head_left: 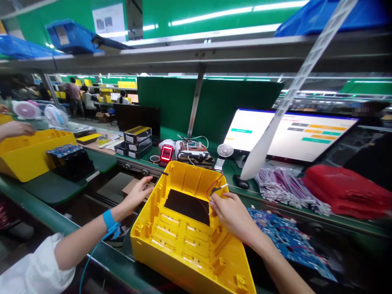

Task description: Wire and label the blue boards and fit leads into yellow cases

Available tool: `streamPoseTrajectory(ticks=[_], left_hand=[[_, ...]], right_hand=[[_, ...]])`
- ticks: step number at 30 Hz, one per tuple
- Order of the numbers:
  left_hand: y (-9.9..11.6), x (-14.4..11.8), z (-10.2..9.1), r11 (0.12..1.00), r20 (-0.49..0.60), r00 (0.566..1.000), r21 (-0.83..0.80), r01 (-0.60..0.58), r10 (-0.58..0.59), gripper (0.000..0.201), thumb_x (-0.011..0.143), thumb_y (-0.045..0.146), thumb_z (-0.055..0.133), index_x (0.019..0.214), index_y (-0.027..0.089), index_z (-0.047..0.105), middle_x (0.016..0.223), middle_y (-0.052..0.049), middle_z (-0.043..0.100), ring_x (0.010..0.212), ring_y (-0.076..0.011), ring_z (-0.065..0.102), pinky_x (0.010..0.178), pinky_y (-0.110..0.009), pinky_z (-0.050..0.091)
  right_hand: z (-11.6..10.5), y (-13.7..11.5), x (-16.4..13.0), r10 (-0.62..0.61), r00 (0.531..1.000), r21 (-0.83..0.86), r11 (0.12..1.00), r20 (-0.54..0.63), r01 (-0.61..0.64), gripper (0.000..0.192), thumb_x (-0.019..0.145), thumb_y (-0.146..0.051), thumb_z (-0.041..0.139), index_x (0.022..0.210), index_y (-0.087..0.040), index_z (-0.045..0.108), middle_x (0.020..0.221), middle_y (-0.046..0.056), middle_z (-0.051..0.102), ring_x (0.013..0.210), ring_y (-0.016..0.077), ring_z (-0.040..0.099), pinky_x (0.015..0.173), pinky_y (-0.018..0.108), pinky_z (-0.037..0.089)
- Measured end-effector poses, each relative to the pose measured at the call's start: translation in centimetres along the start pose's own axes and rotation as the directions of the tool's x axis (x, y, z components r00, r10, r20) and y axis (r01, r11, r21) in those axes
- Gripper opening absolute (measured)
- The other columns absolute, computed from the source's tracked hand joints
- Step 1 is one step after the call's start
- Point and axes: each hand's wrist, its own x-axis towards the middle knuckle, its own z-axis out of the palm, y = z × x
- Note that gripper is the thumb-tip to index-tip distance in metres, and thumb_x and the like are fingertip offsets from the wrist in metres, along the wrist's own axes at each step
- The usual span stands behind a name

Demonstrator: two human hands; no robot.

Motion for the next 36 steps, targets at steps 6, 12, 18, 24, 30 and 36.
streamPoseTrajectory(ticks=[6, 12, 18, 24, 30, 36], left_hand=[[3.7, 5.9, -1.4, 0.943, 0.05, 0.983, 0.279, -0.182, 0.175, 0.022, 0.066, 0.022, 0.072, 0.088, 0.024, 0.071, 0.105, -0.005, 0.066, 0.113, -0.0291, 0.05, 0.105, -0.042, 0.027], [3.8, 8.4, -0.8, 0.949, 0.083, 0.988, 0.279, -0.148, 0.13, 0.01, 0.057, 0.017, 0.073, 0.066, 0.02, 0.069, 0.075, -0.005, 0.065, 0.088, -0.0264, 0.058, 0.086, -0.035, 0.037], [2.3, 8.8, -1.4, 0.998, 0.12, 0.993, -0.063, -0.004, 0.012, 0.024, 0.065, 0.037, 0.073, 0.066, 0.016, 0.06, 0.068, -0.003, 0.059, 0.07, -0.0171, 0.057, 0.068, -0.028, 0.043], [4.6, 5.1, -1.4, 0.895, 0.211, 0.978, -0.438, 0.087, 0.009, 0.033, 0.076, 0.046, 0.067, 0.081, 0.017, 0.052, 0.081, -0.003, 0.055, 0.075, -0.0113, 0.056, 0.072, -0.025, 0.046], [9.3, 1.4, -0.8, 0.854, 0.396, 0.912, -0.505, 0.124, 0.102, 0.029, 0.074, 0.034, 0.075, 0.086, 0.015, 0.056, 0.081, -0.001, 0.057, 0.074, -0.0097, 0.054, 0.072, -0.022, 0.044], [14.2, 3.2, 1.2, 0.952, 0.617, 0.771, 0.116, -0.284, 0.156, 0.013, 0.078, 0.025, 0.07, 0.079, 0.014, 0.062, 0.079, -0.001, 0.064, 0.073, -0.0114, 0.058, 0.067, -0.022, 0.043]], right_hand=[[0.6, 0.2, -0.3, -0.013, 1.0, -0.009, 1.0, -0.001, 0.013, 0.028, 0.096, -0.029, 0.024, 0.073, -0.023, 0.039, 0.069, 0.0, 0.067, 0.073, 0.0177, 0.063, 0.099, 0.041, 0.026], [0.6, 0.1, -0.4, -0.008, 1.0, 0.032, 0.999, -0.022, 0.009, 0.025, 0.095, -0.028, 0.026, 0.073, -0.023, 0.036, 0.066, -0.002, 0.066, 0.074, 0.0176, 0.063, 0.099, 0.04, 0.025], [0.5, -0.3, -0.4, -0.018, 0.999, 0.018, 1.0, -0.03, 0.019, 0.027, 0.096, -0.028, 0.023, 0.073, -0.023, 0.036, 0.065, -0.002, 0.065, 0.072, 0.0175, 0.062, 0.099, 0.041, 0.025], [0.5, -0.3, -0.5, 0.004, 0.999, 0.015, 1.0, -0.035, -0.004, 0.028, 0.096, -0.027, 0.024, 0.073, -0.023, 0.039, 0.066, -0.001, 0.065, 0.068, 0.0165, 0.061, 0.098, 0.04, 0.026], [0.4, -0.3, -0.7, -0.021, 0.998, -0.046, 0.999, -0.061, 0.018, 0.029, 0.096, -0.024, 0.024, 0.073, -0.021, 0.041, 0.064, 0.002, 0.065, 0.065, 0.0165, 0.06, 0.096, 0.041, 0.03], [0.1, 0.0, -1.1, -0.024, 0.998, -0.144, 0.989, -0.061, 0.015, 0.027, 0.097, -0.021, 0.028, 0.078, -0.019, 0.047, 0.065, 0.003, 0.063, 0.067, 0.0178, 0.061, 0.095, 0.043, 0.034]])
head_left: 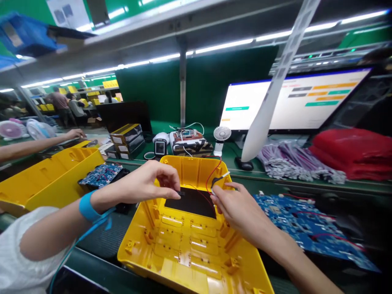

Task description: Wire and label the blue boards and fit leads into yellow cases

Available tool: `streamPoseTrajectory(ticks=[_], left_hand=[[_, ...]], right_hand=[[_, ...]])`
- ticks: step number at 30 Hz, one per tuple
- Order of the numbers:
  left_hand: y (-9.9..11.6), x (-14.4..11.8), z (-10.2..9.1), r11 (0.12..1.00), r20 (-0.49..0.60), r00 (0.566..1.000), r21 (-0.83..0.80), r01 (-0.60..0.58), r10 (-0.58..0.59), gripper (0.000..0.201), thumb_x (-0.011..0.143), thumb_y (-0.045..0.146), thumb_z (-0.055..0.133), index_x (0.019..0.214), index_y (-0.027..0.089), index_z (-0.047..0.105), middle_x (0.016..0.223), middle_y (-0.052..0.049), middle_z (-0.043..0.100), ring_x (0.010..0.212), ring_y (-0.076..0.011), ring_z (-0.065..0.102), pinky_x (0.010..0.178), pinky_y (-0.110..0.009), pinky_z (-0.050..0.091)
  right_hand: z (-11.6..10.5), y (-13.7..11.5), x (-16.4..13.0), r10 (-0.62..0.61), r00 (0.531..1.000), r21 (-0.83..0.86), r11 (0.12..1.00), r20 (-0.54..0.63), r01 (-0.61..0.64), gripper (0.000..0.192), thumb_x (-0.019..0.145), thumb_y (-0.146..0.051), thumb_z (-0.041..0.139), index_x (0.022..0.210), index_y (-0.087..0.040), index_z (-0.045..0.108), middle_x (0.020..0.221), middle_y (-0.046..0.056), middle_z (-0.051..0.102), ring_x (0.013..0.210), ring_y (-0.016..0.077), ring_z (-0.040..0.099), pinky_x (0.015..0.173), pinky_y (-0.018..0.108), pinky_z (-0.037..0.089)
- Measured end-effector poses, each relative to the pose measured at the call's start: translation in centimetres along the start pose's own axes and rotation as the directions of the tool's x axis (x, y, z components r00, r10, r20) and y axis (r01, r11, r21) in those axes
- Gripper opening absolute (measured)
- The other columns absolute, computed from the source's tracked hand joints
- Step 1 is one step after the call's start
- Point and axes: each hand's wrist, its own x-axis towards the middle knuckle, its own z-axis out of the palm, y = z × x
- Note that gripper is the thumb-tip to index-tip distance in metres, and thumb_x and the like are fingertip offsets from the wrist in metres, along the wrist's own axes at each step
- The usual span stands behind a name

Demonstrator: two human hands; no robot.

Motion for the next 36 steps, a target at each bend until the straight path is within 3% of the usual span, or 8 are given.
streamPoseTrajectory(ticks=[4, 9, 13, 15, 18, 23, 30, 36], left_hand=[[-0.3, 5.0, 1.9, 0.869, 0.19, 0.981, 0.478, -0.127, 0.039, 0.005, 0.073, 0.016, 0.068, 0.07, 0.017, 0.065, 0.069, 0.001, 0.064, 0.065, -0.0119, 0.057, 0.06, -0.024, 0.04], [-4.1, 10.3, 6.6, 0.727, 0.38, 0.902, 0.676, -0.12, -0.205, 0.013, 0.063, 0.009, 0.062, 0.069, 0.018, 0.068, 0.065, -0.003, 0.065, 0.062, -0.0188, 0.062, 0.049, -0.025, 0.035], [-6.5, 12.5, 9.0, 0.684, 0.454, 0.803, 0.725, -0.082, -0.386, 0.014, 0.064, 0.012, 0.064, 0.076, 0.015, 0.069, 0.076, -0.009, 0.068, 0.075, -0.0237, 0.066, 0.056, -0.027, 0.046], [-7.2, 13.3, 9.6, 0.684, 0.466, 0.783, 0.726, -0.072, -0.413, 0.019, 0.065, 0.012, 0.064, 0.083, 0.015, 0.069, 0.085, -0.011, 0.07, 0.083, -0.0257, 0.066, 0.063, -0.028, 0.049], [-8.1, 14.3, 10.3, 0.693, 0.464, 0.772, 0.72, -0.042, -0.435, 0.028, 0.066, 0.012, 0.065, 0.093, 0.015, 0.068, 0.097, -0.011, 0.07, 0.093, -0.0278, 0.065, 0.07, -0.032, 0.052], [-10.0, 14.6, 11.2, 0.709, 0.479, 0.749, 0.705, -0.017, -0.458, 0.035, 0.064, 0.04, 0.074, 0.091, 0.018, 0.068, 0.094, -0.01, 0.07, 0.087, -0.0276, 0.065, 0.069, -0.033, 0.051], [-11.5, 14.0, 11.7, 0.71, 0.439, 0.738, 0.7, 0.075, -0.512, 0.026, 0.066, 0.037, 0.07, 0.084, 0.019, 0.068, 0.086, -0.007, 0.068, 0.075, -0.0233, 0.064, 0.061, -0.031, 0.047], [-12.1, 13.6, 11.9, 0.709, 0.418, 0.764, 0.701, 0.072, -0.491, 0.023, 0.062, 0.037, 0.07, 0.074, 0.018, 0.066, 0.073, -0.006, 0.065, 0.066, -0.0199, 0.06, 0.056, -0.029, 0.043]], right_hand=[[-0.3, 0.5, -0.6, 0.023, 1.0, 0.032, 0.999, 0.003, -0.023, 0.025, 0.096, -0.02, 0.032, 0.076, -0.02, 0.046, 0.063, 0.002, 0.061, 0.069, 0.0184, 0.061, 0.096, 0.044, 0.036], [0.2, 1.1, -0.9, -0.003, 0.998, 0.132, 0.991, -0.055, 0.01, 0.027, 0.096, -0.021, 0.029, 0.075, -0.02, 0.046, 0.062, -0.001, 0.057, 0.06, 0.0153, 0.057, 0.095, 0.045, 0.036], [1.0, 1.7, -0.8, -0.03, 0.987, 0.153, 0.987, -0.16, 0.055, 0.027, 0.095, -0.021, 0.031, 0.073, -0.021, 0.046, 0.059, -0.001, 0.056, 0.058, 0.0159, 0.057, 0.09, 0.044, 0.038], [1.4, 1.9, -0.8, -0.046, 0.977, 0.142, 0.987, -0.207, 0.077, 0.026, 0.094, -0.02, 0.031, 0.073, -0.021, 0.045, 0.059, -0.002, 0.056, 0.058, 0.0167, 0.058, 0.089, 0.043, 0.038], [1.9, 2.1, -0.9, -0.074, 0.964, 0.139, 0.984, -0.255, 0.113, 0.022, 0.092, -0.018, 0.033, 0.073, -0.023, 0.042, 0.06, -0.003, 0.056, 0.06, 0.0173, 0.058, 0.088, 0.042, 0.036], [2.8, 2.6, -1.5, -0.055, 0.956, 0.106, 0.99, -0.29, 0.089, 0.016, 0.09, -0.016, 0.035, 0.076, -0.024, 0.037, 0.061, -0.005, 0.057, 0.054, 0.0157, 0.052, 0.088, 0.039, 0.032], [2.1, 2.2, -1.2, -0.043, 0.973, 0.177, 0.98, -0.228, 0.085, 0.018, 0.089, -0.017, 0.035, 0.072, -0.024, 0.034, 0.053, -0.008, 0.045, 0.047, 0.0133, 0.047, 0.087, 0.04, 0.034], [1.4, 1.8, -1.0, -0.008, 0.984, 0.157, 0.987, -0.176, 0.036, 0.022, 0.09, -0.018, 0.032, 0.069, -0.025, 0.033, 0.052, -0.007, 0.039, 0.048, 0.0139, 0.045, 0.087, 0.044, 0.038]])
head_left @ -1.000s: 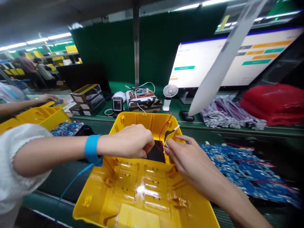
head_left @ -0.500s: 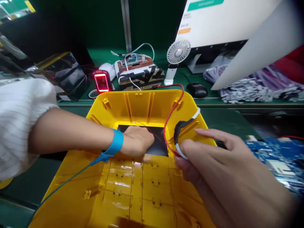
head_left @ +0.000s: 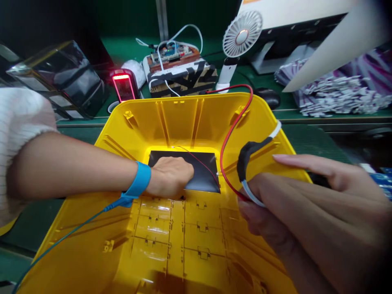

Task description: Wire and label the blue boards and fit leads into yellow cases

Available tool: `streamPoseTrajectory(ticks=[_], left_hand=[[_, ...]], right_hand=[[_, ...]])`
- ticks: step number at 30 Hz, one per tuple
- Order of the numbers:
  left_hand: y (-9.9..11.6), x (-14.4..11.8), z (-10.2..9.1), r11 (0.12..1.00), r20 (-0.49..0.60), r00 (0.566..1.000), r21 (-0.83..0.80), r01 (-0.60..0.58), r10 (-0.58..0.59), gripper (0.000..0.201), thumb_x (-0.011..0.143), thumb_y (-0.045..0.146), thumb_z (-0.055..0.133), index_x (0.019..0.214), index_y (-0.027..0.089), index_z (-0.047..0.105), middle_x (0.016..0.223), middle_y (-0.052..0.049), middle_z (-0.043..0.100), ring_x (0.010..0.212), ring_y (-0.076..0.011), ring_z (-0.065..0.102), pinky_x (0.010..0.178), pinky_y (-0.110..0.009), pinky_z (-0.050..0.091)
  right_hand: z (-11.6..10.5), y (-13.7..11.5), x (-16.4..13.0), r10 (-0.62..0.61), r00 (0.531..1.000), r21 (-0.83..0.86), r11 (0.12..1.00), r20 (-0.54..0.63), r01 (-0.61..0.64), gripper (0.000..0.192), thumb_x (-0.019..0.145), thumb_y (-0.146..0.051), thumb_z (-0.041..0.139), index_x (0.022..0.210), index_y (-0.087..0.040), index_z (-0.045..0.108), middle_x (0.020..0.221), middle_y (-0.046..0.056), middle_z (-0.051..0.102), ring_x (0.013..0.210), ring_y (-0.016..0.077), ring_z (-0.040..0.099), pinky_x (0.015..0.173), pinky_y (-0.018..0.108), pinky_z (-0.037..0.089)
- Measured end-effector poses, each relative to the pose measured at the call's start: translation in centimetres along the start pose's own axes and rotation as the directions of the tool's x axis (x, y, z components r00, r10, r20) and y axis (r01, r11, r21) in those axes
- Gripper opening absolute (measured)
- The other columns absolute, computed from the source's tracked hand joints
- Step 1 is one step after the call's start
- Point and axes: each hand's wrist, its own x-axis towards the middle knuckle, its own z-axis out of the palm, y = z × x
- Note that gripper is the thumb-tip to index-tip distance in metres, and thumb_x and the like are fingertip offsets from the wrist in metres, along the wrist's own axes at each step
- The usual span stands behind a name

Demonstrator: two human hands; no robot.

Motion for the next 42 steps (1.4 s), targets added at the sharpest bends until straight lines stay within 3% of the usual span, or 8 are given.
streamPoseTrajectory(ticks=[6, 20, 24, 32, 38, 42], left_hand=[[-0.2, -0.1, 0.2, 0.999, -0.006, 1.0, -0.042, -0.012, 0.012, 0.021, 0.062, 0.038, 0.07, 0.069, 0.019, 0.064, 0.073, -0.004, 0.066, 0.063, -0.0187, 0.059, 0.053, -0.028, 0.041], [-1.0, -0.9, 2.2, 0.988, -0.172, 0.974, 0.002, -0.151, 0.149, 0.009, 0.059, 0.026, 0.062, 0.062, 0.019, 0.066, 0.064, -0.004, 0.064, 0.053, -0.0159, 0.055, 0.045, -0.028, 0.028], [-0.9, -1.0, 2.0, 0.987, -0.148, 0.977, -0.026, -0.156, 0.151, 0.011, 0.059, 0.025, 0.064, 0.066, 0.018, 0.068, 0.067, -0.005, 0.067, 0.055, -0.0165, 0.057, 0.048, -0.028, 0.034], [-0.3, -0.9, 1.3, 0.988, -0.12, 0.981, 0.034, -0.149, 0.152, 0.015, 0.063, 0.031, 0.069, 0.069, 0.017, 0.068, 0.071, -0.008, 0.069, 0.069, -0.024, 0.066, 0.052, -0.029, 0.042], [0.2, -1.0, 0.0, 0.976, -0.007, 0.985, 0.136, -0.171, 0.174, 0.024, 0.071, 0.032, 0.07, 0.089, 0.015, 0.068, 0.091, -0.013, 0.07, 0.084, -0.0265, 0.066, 0.062, -0.031, 0.048], [0.1, -0.5, -0.6, 0.976, 0.041, 0.989, 0.158, -0.15, 0.145, 0.027, 0.069, 0.032, 0.073, 0.089, 0.015, 0.069, 0.093, -0.013, 0.07, 0.084, -0.0263, 0.065, 0.062, -0.031, 0.047]], right_hand=[[-0.1, -0.2, 0.1, 0.021, 1.0, 0.022, 1.0, 0.012, -0.022, 0.024, 0.089, -0.017, 0.033, 0.066, -0.024, 0.032, 0.05, -0.007, 0.037, 0.047, 0.014, 0.043, 0.086, 0.044, 0.038], [0.0, 0.2, -0.2, -0.037, 0.999, -0.03, 0.999, 0.003, 0.037, 0.02, 0.088, -0.015, 0.033, 0.071, -0.025, 0.029, 0.052, -0.007, 0.039, 0.047, 0.0141, 0.044, 0.09, 0.045, 0.037], [-0.2, 0.0, -0.1, -0.032, 0.999, -0.024, 0.999, 0.027, 0.033, 0.021, 0.088, -0.014, 0.035, 0.071, -0.025, 0.03, 0.054, -0.006, 0.039, 0.05, 0.0143, 0.045, 0.09, 0.047, 0.038], [0.4, 1.0, -0.3, -0.085, 0.996, -0.003, 0.996, 0.002, 0.085, 0.024, 0.088, -0.024, 0.037, 0.068, -0.025, 0.025, 0.055, -0.005, 0.027, 0.047, 0.0156, 0.03, 0.086, 0.048, 0.041], [1.0, 1.6, -0.6, -0.059, 0.998, 0.009, 0.998, -0.021, 0.059, 0.028, 0.09, -0.027, 0.038, 0.065, -0.024, 0.025, 0.052, -0.005, 0.031, 0.045, 0.0142, 0.031, 0.085, 0.047, 0.04], [0.7, 1.4, -0.6, -0.089, 0.996, -0.024, 0.996, -0.017, 0.089, 0.026, 0.091, -0.026, 0.037, 0.068, -0.024, 0.025, 0.053, -0.006, 0.029, 0.045, 0.0137, 0.028, 0.084, 0.049, 0.041]])
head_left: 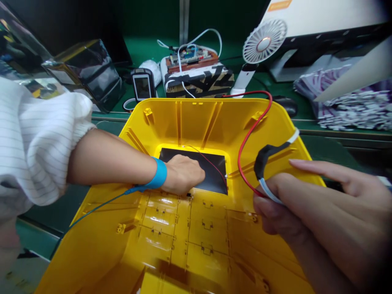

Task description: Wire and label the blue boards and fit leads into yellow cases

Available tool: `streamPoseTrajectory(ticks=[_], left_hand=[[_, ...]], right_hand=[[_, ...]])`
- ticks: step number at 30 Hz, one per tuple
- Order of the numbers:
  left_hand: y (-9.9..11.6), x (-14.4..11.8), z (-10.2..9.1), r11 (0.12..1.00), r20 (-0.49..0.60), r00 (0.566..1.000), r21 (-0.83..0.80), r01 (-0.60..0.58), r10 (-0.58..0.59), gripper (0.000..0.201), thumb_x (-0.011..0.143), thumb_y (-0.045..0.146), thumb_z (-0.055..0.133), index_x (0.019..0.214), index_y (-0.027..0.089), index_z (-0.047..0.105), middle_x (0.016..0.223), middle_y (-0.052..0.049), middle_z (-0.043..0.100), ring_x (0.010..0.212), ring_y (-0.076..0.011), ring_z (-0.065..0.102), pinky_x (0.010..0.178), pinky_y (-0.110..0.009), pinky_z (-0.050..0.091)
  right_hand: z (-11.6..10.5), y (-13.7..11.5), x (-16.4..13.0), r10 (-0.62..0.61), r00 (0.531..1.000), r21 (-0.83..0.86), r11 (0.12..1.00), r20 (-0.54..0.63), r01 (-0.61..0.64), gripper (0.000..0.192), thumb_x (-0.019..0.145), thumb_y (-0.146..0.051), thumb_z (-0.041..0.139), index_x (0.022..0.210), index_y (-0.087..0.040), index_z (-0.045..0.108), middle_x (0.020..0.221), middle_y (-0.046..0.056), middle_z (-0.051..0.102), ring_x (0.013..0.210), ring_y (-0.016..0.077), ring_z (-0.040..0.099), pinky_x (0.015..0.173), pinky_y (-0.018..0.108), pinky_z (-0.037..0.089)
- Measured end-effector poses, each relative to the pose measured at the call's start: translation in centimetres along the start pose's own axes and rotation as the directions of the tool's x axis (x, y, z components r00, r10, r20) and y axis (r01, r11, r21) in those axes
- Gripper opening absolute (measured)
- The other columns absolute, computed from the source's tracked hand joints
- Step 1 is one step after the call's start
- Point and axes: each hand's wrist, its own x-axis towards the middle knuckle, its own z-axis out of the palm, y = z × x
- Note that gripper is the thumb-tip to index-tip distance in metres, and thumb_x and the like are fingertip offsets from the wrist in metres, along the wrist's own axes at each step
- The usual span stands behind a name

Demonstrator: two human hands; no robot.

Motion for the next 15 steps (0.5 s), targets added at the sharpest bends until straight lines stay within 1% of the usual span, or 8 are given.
streamPoseTrajectory(ticks=[3, 5, 7, 9, 11, 13, 15], left_hand=[[-0.49, 0.56, -0.28, 0.998, -0.022, 1.0, 0.054, -0.012, 0.014, 0.017, 0.069, 0.022, 0.072, 0.085, 0.016, 0.07, 0.089, -0.011, 0.07, 0.083, -0.0251, 0.064, 0.064, -0.03, 0.046], [-0.76, 0.8, -0.43, 0.997, -0.058, 0.998, 0.073, 0.008, -0.004, 0.012, 0.073, 0.015, 0.067, 0.084, 0.017, 0.071, 0.087, -0.011, 0.07, 0.082, -0.0232, 0.063, 0.066, -0.029, 0.045], [-0.88, 0.89, -0.57, 0.997, -0.08, 0.996, 0.063, 0.037, -0.032, 0.012, 0.075, 0.013, 0.063, 0.084, 0.017, 0.071, 0.085, -0.01, 0.069, 0.082, -0.0217, 0.062, 0.068, -0.029, 0.044], [-0.87, 0.86, -0.69, 0.997, -0.069, 0.997, 0.053, 0.048, -0.045, 0.014, 0.075, 0.012, 0.062, 0.085, 0.018, 0.071, 0.085, -0.01, 0.069, 0.081, -0.021, 0.061, 0.069, -0.028, 0.044], [-0.78, 0.82, -0.77, 0.998, -0.051, 0.998, 0.059, 0.037, -0.034, 0.016, 0.075, 0.012, 0.062, 0.087, 0.018, 0.071, 0.087, -0.01, 0.069, 0.081, -0.0214, 0.061, 0.068, -0.029, 0.044], [-0.65, 0.81, -0.82, 0.998, -0.032, 0.999, 0.068, 0.018, -0.016, 0.019, 0.073, 0.014, 0.063, 0.09, 0.017, 0.071, 0.089, -0.01, 0.069, 0.081, -0.0227, 0.062, 0.067, -0.03, 0.045], [-0.55, 0.85, -0.79, 0.998, -0.019, 1.0, 0.069, 0.001, 0.0, 0.02, 0.07, 0.017, 0.066, 0.09, 0.017, 0.071, 0.089, -0.01, 0.07, 0.082, -0.0233, 0.062, 0.064, -0.029, 0.045]], right_hand=[[-0.2, -0.07, 0.06, -0.005, 1.0, -0.003, 1.0, 0.019, 0.006, 0.027, 0.092, -0.027, 0.036, 0.068, -0.024, 0.023, 0.054, -0.006, 0.028, 0.046, 0.0137, 0.029, 0.083, 0.049, 0.041], [-0.23, -0.11, 0.18, 0.008, 0.999, 0.003, 1.0, 0.036, -0.008, 0.027, 0.093, -0.027, 0.036, 0.068, -0.024, 0.024, 0.055, -0.006, 0.033, 0.047, 0.0141, 0.036, 0.085, 0.05, 0.04], [-0.18, -0.12, 0.29, 0.02, 0.999, 0.011, 1.0, 0.038, -0.021, 0.028, 0.093, -0.028, 0.036, 0.068, -0.024, 0.025, 0.056, -0.005, 0.039, 0.05, 0.0149, 0.042, 0.088, 0.05, 0.04], [-0.05, -0.08, 0.36, 0.027, 0.999, 0.021, 0.999, 0.02, -0.028, 0.029, 0.093, -0.029, 0.036, 0.067, -0.024, 0.026, 0.057, -0.004, 0.043, 0.051, 0.0158, 0.046, 0.089, 0.05, 0.04], [0.1, -0.03, 0.37, 0.027, 1.0, 0.034, 0.999, -0.003, -0.026, 0.028, 0.093, -0.03, 0.037, 0.066, -0.024, 0.03, 0.058, -0.003, 0.046, 0.052, 0.0166, 0.049, 0.089, 0.05, 0.04], [0.21, -0.03, 0.33, 0.042, 0.999, 0.048, 0.998, -0.002, -0.042, 0.027, 0.092, -0.03, 0.037, 0.066, -0.024, 0.033, 0.059, -0.003, 0.048, 0.051, 0.0166, 0.049, 0.089, 0.05, 0.039], [0.22, -0.09, 0.25, 0.053, 0.999, 0.051, 0.997, 0.006, -0.053, 0.028, 0.093, -0.03, 0.037, 0.066, -0.024, 0.033, 0.059, -0.003, 0.049, 0.051, 0.0163, 0.049, 0.09, 0.05, 0.039]])
